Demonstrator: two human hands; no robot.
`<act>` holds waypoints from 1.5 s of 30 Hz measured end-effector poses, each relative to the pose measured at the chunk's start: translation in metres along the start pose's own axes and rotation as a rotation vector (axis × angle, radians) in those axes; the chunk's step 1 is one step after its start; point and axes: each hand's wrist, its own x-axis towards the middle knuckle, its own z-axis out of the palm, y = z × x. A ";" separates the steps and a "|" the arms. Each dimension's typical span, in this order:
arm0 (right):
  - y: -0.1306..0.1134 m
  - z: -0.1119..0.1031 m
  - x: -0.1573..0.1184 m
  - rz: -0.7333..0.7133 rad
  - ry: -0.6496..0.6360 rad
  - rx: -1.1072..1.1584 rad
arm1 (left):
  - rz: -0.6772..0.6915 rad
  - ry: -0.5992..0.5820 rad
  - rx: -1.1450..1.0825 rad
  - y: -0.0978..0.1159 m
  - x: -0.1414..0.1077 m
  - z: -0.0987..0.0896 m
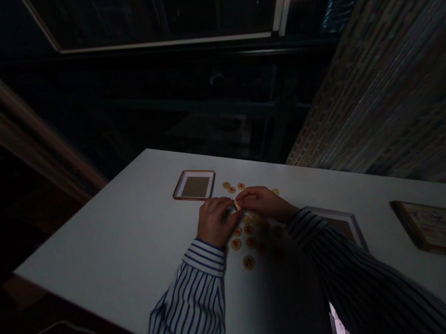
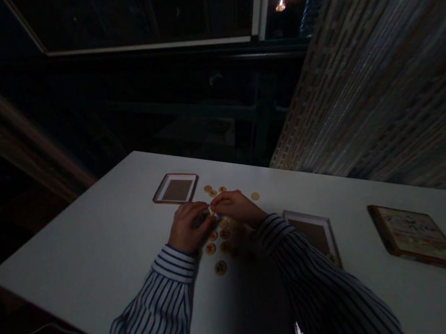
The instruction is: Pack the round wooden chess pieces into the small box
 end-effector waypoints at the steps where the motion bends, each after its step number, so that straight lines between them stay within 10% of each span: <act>1: 0.000 -0.001 0.000 -0.003 -0.009 0.012 | 0.004 0.005 -0.009 0.000 0.000 0.000; 27: -0.008 -0.005 -0.007 -0.058 0.013 -0.086 | -0.047 -0.034 -0.063 0.006 0.001 -0.002; 45: -0.009 -0.006 -0.012 -0.304 0.040 -0.481 | -0.393 -0.020 -0.712 0.007 0.001 0.005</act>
